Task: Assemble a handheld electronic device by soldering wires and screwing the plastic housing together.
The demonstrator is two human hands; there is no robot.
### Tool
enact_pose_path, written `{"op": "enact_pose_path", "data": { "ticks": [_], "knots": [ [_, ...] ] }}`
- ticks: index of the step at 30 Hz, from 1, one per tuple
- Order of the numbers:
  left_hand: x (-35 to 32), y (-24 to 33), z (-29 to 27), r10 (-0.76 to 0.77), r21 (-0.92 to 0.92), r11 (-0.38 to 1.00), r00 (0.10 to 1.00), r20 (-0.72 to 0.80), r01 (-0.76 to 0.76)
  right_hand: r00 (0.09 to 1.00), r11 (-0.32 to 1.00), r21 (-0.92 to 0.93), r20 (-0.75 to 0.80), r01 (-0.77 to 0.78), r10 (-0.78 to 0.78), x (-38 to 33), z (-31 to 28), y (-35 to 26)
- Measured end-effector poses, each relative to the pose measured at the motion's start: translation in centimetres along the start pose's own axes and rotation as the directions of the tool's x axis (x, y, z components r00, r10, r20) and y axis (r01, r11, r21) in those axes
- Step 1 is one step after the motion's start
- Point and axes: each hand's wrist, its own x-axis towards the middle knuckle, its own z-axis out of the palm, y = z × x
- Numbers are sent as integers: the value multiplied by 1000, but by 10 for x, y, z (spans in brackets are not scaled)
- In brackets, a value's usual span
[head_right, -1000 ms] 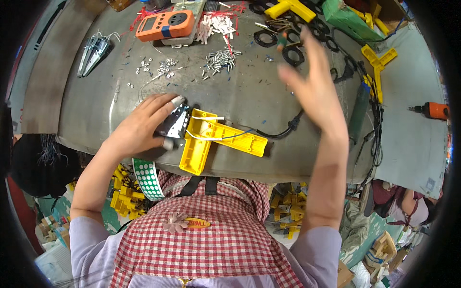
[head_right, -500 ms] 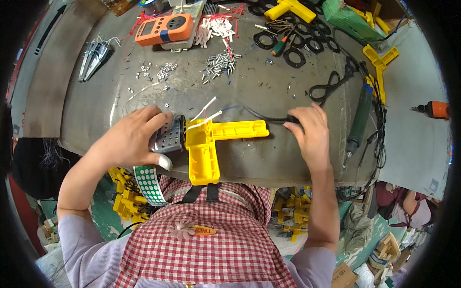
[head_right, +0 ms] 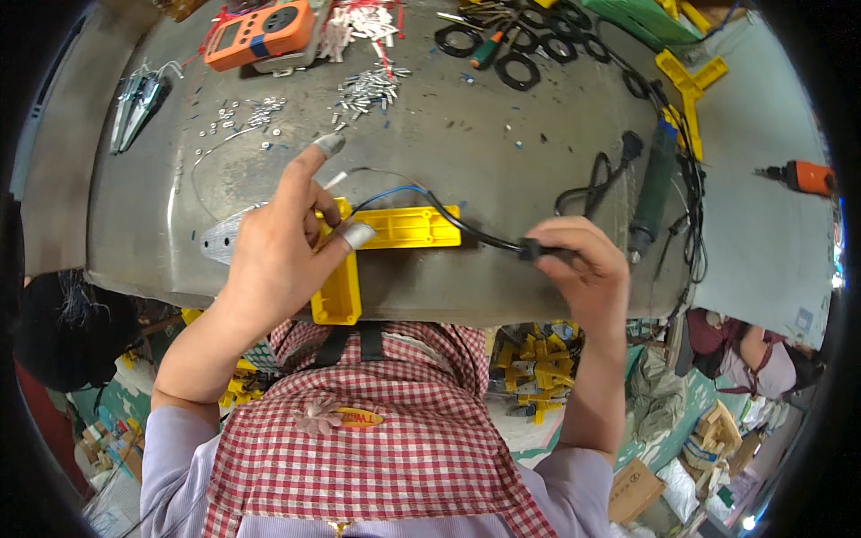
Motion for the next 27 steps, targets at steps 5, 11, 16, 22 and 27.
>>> {"op": "enact_pose_path", "data": {
  "ticks": [5,11,16,22,27],
  "knots": [
    [-6,2,6,-108,-52,993,993,55,111,987,977,-138,39,160,-156,8,16,3],
    [-26,-9,7,209,57,976,978,-5,-208,983,939,-334,182,79,-18,8,41,0],
    [-47,-8,21,386,321,844,903,190,-429,947,862,-427,277,274,-164,-5,40,8],
    [-38,-13,34,398,307,865,915,64,-397,961,681,-680,223,274,-163,-24,41,17],
    [-22,0,41,289,394,871,955,71,-293,949,604,-733,236,314,-208,23,32,-10]
  ]
}}
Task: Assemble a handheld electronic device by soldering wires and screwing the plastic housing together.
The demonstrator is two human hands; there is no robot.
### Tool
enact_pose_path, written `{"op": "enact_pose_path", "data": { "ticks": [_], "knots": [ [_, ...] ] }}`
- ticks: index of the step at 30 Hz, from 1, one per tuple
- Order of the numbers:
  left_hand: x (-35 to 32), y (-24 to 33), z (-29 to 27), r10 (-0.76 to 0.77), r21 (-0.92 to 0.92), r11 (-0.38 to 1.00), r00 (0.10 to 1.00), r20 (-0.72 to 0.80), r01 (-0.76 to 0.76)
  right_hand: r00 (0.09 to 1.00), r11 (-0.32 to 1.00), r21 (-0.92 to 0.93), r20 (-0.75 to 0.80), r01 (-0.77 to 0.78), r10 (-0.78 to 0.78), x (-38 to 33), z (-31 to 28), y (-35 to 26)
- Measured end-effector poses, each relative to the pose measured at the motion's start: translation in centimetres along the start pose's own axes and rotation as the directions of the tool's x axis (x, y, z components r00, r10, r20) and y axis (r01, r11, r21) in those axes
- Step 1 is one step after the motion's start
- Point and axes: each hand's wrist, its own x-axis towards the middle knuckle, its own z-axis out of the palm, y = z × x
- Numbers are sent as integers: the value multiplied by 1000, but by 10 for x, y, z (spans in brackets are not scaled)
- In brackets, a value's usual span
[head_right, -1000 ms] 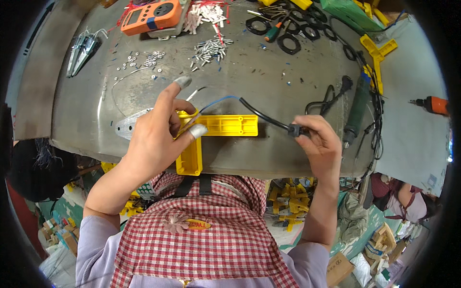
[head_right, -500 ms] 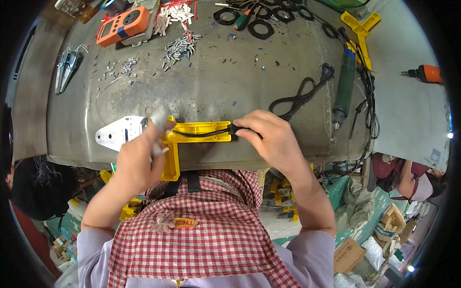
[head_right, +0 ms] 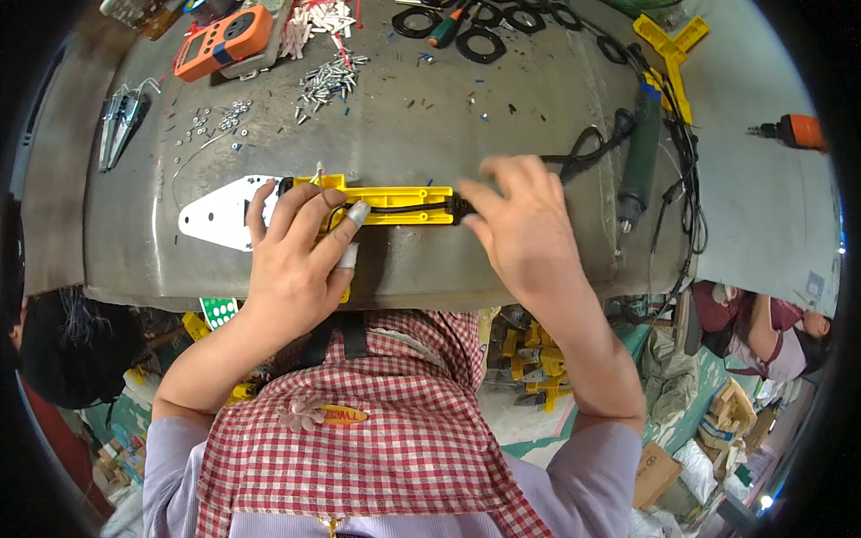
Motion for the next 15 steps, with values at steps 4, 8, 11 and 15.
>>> {"op": "enact_pose_path", "data": {
  "ticks": [4,8,11,15],
  "knots": [
    [5,2,-1,-15,-39,999,999,-43,14,995,837,540,81,-87,51,23,22,-37],
    [16,-6,-31,-79,-210,977,987,-142,47,995,870,482,67,-100,77,22,50,-33],
    [16,-7,-32,-11,-221,975,998,-58,-2,991,884,450,45,-131,124,31,50,-39],
    [-11,6,-32,-10,-175,984,998,55,19,995,919,383,61,-91,73,36,50,-45]
  ]
}}
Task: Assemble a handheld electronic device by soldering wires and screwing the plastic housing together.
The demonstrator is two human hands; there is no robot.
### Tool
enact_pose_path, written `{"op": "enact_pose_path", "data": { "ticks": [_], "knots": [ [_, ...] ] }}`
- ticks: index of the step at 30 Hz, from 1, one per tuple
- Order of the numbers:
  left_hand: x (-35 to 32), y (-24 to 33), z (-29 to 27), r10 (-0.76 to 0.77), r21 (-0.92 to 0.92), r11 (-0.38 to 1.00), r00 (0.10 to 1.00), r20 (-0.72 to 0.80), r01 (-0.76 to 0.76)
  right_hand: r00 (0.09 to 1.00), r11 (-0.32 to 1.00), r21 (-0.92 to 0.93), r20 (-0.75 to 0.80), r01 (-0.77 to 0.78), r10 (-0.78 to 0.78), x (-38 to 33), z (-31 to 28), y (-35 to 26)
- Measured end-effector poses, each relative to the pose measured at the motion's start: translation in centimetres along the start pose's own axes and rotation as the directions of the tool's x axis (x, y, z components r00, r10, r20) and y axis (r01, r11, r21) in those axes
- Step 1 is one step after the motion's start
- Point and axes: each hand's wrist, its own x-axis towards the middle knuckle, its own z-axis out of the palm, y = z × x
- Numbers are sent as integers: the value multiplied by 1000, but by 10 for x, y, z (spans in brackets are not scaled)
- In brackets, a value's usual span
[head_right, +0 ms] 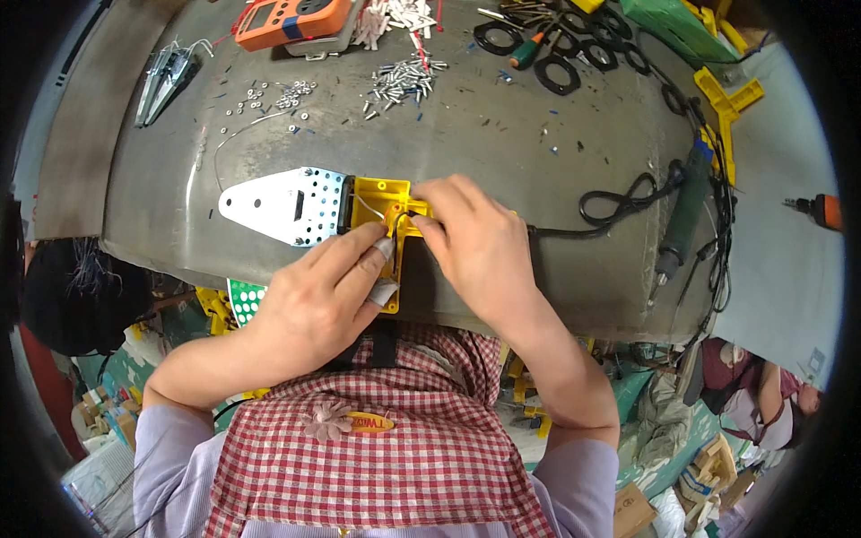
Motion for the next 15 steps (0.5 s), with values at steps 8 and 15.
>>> {"op": "enact_pose_path", "data": {
  "ticks": [8,15],
  "knots": [
    [-17,3,7,-14,157,988,999,52,5,929,902,-316,317,294,-192,17,-6,-16],
    [-22,-7,6,47,133,990,997,68,-56,926,946,-201,332,255,-179,22,-3,-4]
  ]
}}
